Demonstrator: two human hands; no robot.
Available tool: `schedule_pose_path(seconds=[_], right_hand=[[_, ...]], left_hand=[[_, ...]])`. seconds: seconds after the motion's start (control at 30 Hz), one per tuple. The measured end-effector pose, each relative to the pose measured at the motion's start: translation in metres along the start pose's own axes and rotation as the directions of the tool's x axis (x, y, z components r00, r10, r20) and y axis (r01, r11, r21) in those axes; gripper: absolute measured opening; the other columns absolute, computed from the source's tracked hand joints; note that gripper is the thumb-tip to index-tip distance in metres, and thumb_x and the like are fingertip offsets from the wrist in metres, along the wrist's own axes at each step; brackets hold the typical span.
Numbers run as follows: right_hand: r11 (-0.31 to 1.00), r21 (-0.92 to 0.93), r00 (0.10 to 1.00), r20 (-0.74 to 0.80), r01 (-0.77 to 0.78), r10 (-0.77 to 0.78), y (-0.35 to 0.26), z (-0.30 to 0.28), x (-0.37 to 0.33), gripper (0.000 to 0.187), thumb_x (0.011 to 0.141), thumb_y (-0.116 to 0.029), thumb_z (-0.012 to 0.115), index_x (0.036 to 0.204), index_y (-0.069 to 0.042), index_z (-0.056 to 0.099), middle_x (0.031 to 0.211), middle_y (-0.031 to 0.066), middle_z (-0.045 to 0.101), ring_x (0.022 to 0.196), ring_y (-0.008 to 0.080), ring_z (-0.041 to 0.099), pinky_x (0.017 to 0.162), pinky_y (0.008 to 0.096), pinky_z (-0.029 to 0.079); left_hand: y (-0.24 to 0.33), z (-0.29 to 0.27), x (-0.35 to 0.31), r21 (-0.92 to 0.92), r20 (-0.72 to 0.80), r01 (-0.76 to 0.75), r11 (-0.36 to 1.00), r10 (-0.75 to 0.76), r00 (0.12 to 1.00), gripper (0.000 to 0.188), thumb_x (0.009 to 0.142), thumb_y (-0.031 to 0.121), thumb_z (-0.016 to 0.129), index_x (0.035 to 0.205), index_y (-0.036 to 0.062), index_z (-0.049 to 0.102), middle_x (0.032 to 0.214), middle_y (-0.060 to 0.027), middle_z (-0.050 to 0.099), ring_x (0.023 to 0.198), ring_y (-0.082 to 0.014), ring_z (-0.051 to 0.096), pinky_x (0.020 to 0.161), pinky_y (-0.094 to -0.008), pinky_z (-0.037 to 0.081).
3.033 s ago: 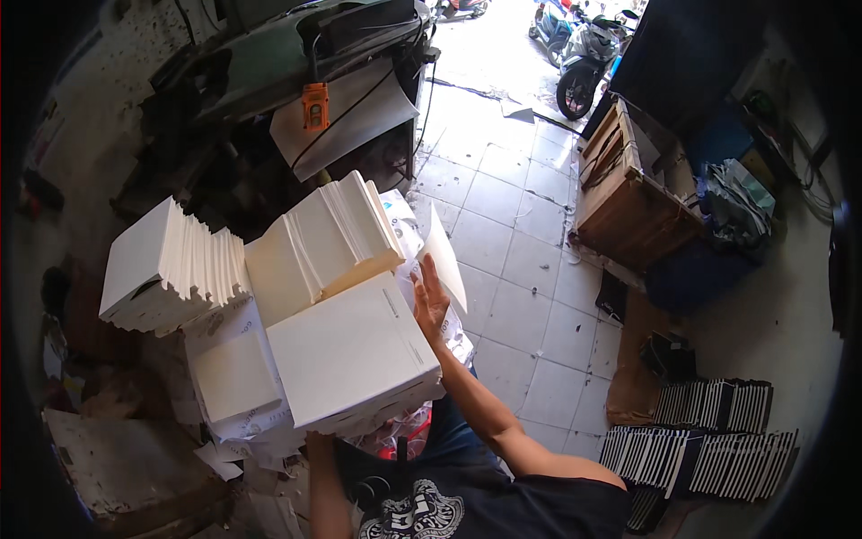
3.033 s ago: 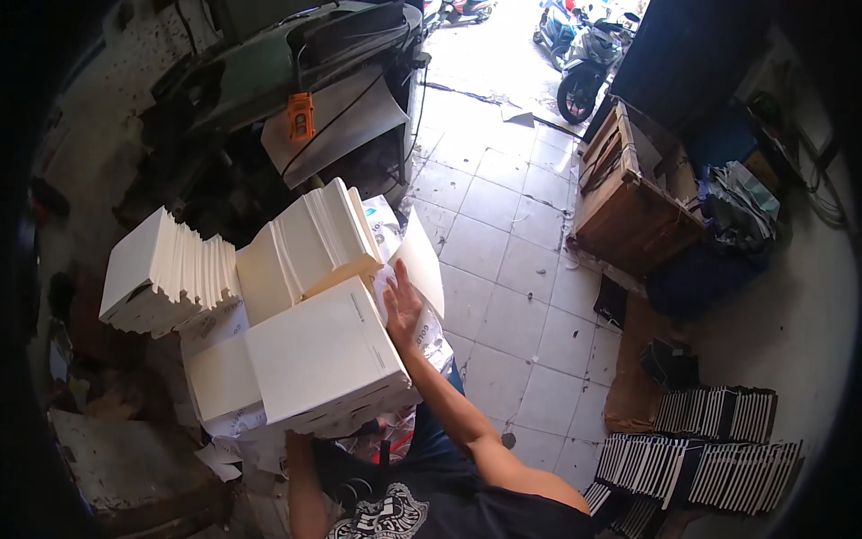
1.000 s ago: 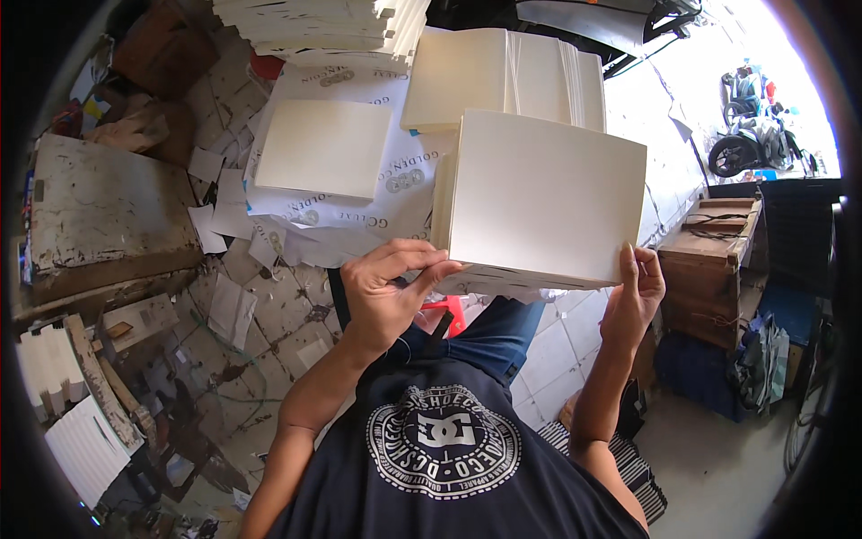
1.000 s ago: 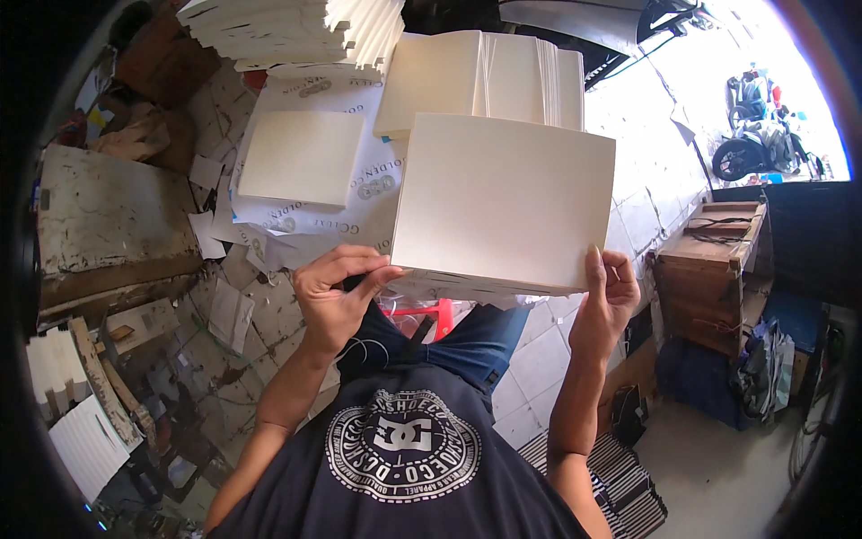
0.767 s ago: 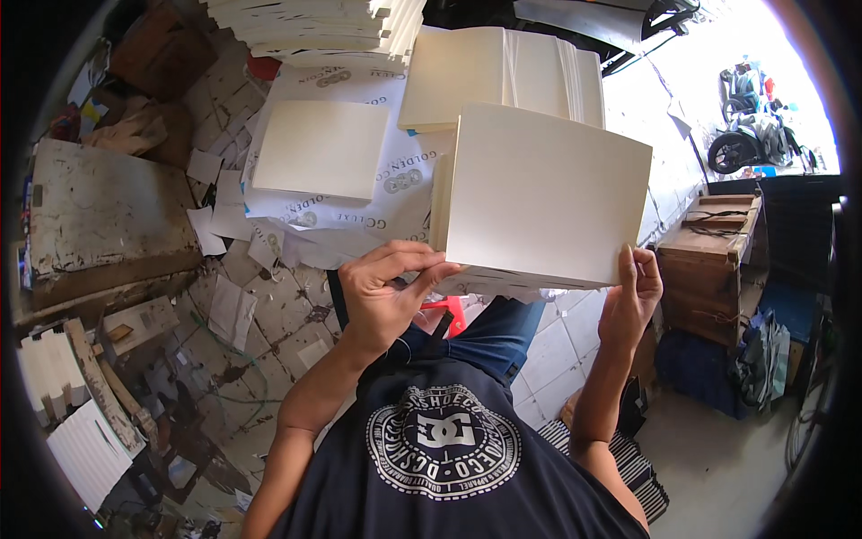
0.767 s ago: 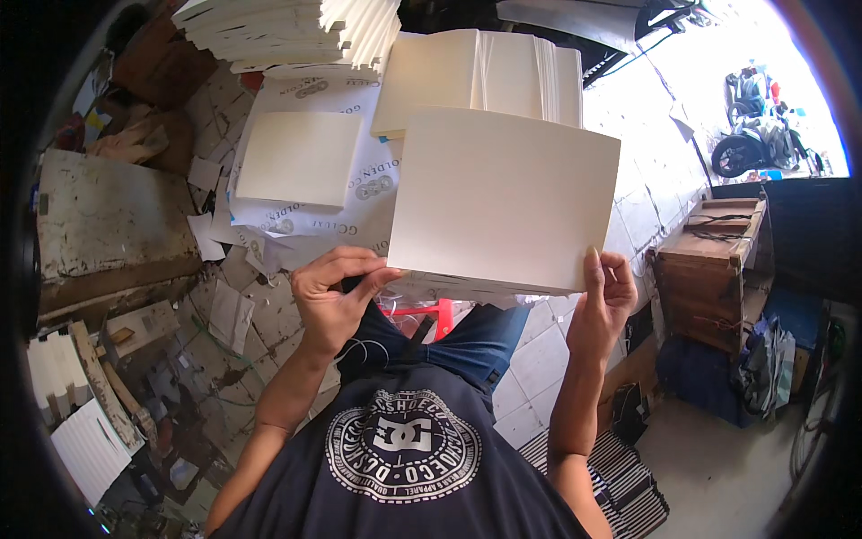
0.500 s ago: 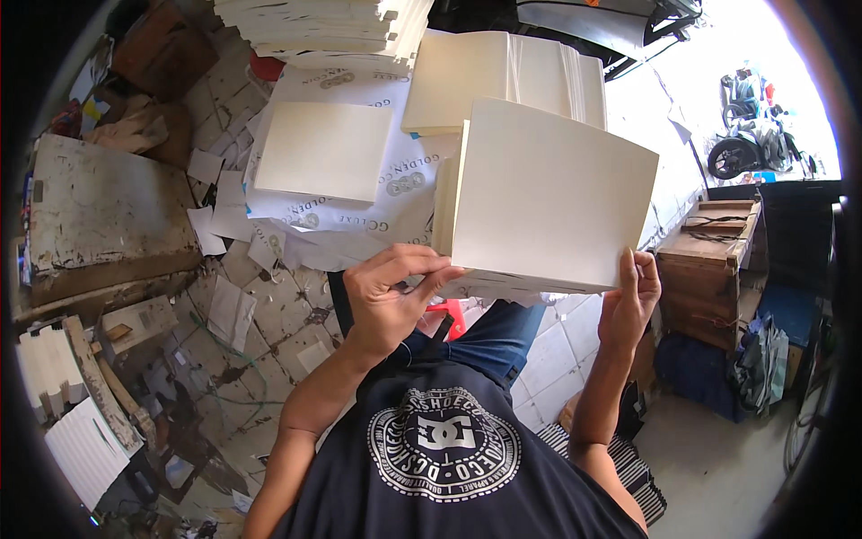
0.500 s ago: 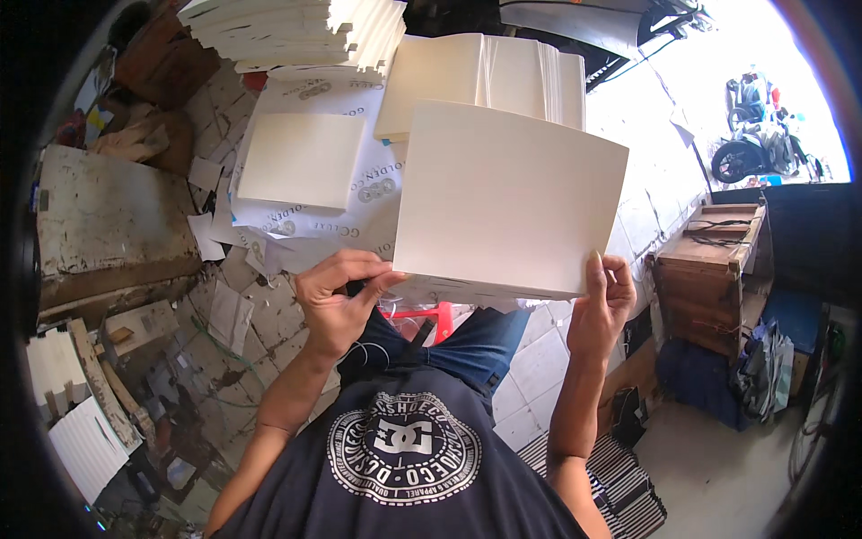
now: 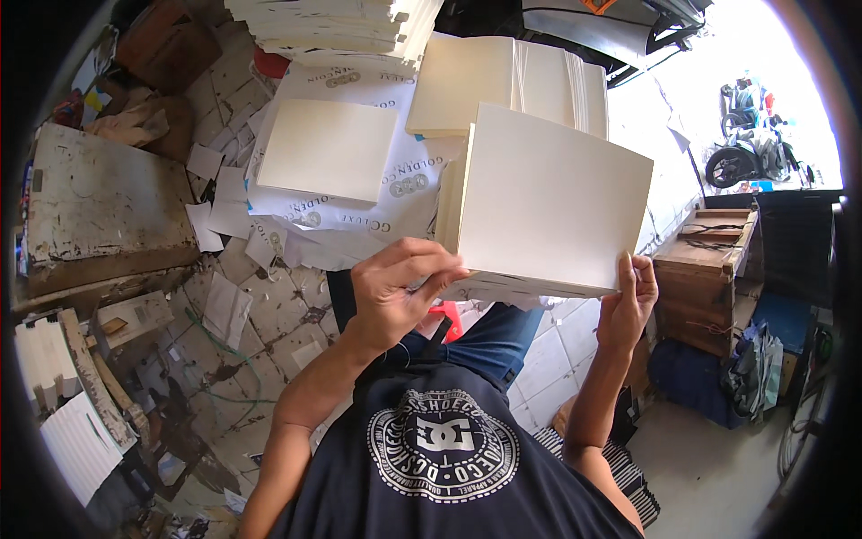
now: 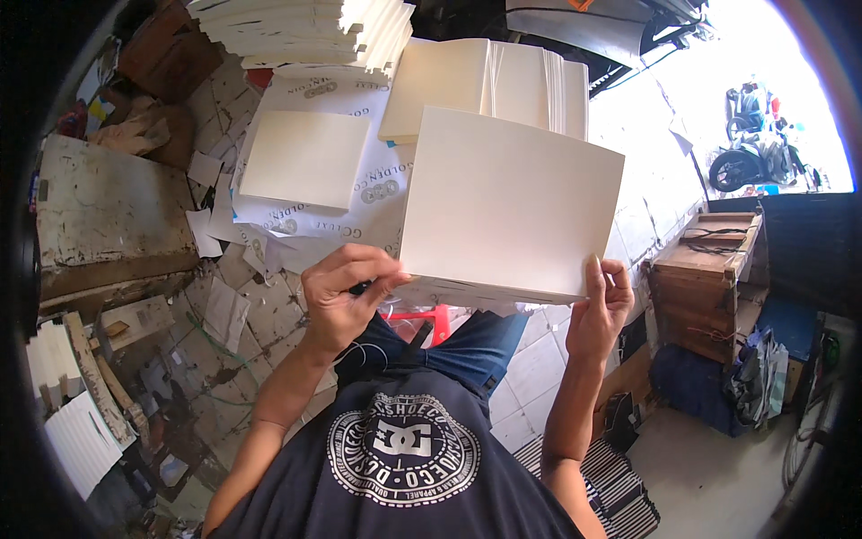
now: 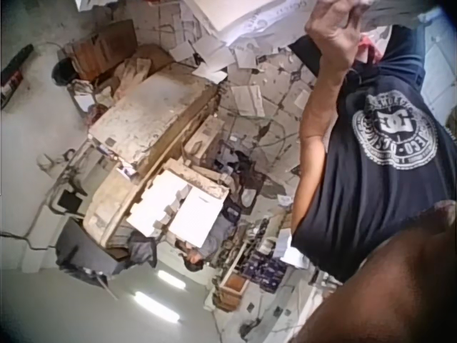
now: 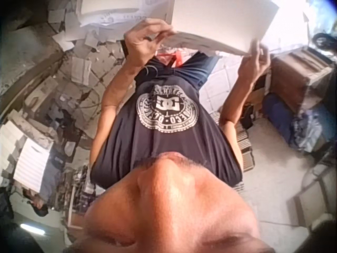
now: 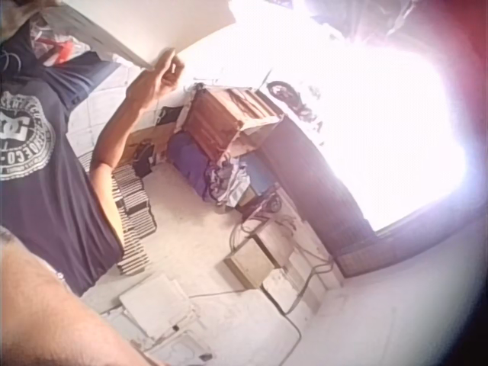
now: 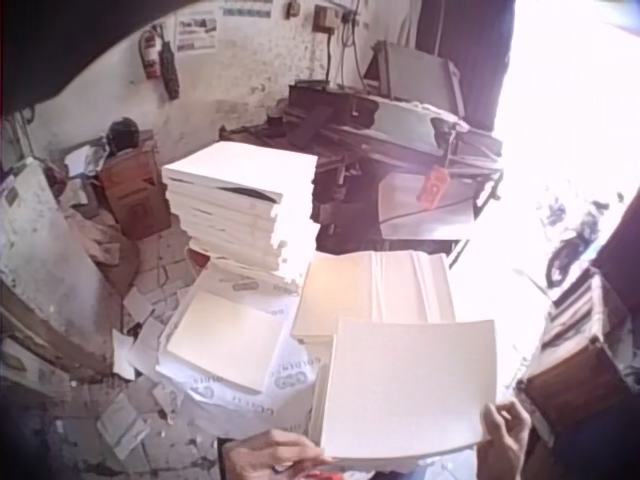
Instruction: The person repeatedly wraps paper sheets around paper stacks by hand, folding and aligning the sheets along the edges of each stack.
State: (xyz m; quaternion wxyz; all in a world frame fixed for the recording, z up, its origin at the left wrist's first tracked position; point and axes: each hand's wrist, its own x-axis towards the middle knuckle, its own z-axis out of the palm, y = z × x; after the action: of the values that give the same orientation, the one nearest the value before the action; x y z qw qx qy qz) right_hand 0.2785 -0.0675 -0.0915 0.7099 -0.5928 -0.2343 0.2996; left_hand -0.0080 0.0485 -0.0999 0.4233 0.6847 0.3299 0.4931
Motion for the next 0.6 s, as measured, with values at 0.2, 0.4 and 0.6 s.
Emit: schedule_pose_path(seconds=[0.2, 0.4, 0.6], right_hand=[[0.987, -0.134, 0.996, -0.014, 0.087, -0.089, -0.006, 0.005, -0.004, 0.008, 0.096, -0.007, 0.067, 0.090, -0.003, 0.066, 0.083, 0.0019, 0.068, 0.073, 0.0047, 0.060, 0.068, 0.0190, 0.046], [0.937, -0.296, 0.981, 0.011, 0.186, -0.192, 0.001, -0.002, -0.004, 0.008, 0.096, -0.008, 0.065, 0.094, -0.001, 0.068, 0.095, 0.0054, 0.067, 0.093, 0.0106, 0.059, 0.086, 0.0268, 0.044], [0.956, -0.253, 0.988, -0.007, 0.150, -0.157, 0.002, -0.001, -0.004, 0.008, 0.094, -0.005, 0.067, 0.087, -0.001, 0.065, 0.098, 0.0042, 0.063, 0.092, 0.0106, 0.057, 0.084, 0.0261, 0.044]], left_hand=[[-0.001, -0.005, 0.003, 0.003, 0.079, -0.007, 1.000, 0.006, 0.997, 0.018, 0.074, -0.002, 0.084, 0.089, 0.0036, 0.076, 0.088, -0.0065, 0.072, 0.077, -0.0155, 0.069, 0.071, -0.0279, 0.056], [-0.003, -0.004, 0.002, -0.036, 0.084, 0.026, 0.999, -0.023, 0.996, 0.017, 0.074, -0.005, 0.083, 0.087, 0.0021, 0.075, 0.087, -0.0068, 0.072, 0.077, -0.0146, 0.068, 0.071, -0.0272, 0.055], [-0.005, -0.003, 0.001, -0.023, 0.085, 0.026, 0.999, -0.024, 0.996, 0.017, 0.075, -0.006, 0.083, 0.088, 0.0016, 0.075, 0.087, -0.0073, 0.071, 0.077, -0.0138, 0.067, 0.070, -0.0264, 0.054]])
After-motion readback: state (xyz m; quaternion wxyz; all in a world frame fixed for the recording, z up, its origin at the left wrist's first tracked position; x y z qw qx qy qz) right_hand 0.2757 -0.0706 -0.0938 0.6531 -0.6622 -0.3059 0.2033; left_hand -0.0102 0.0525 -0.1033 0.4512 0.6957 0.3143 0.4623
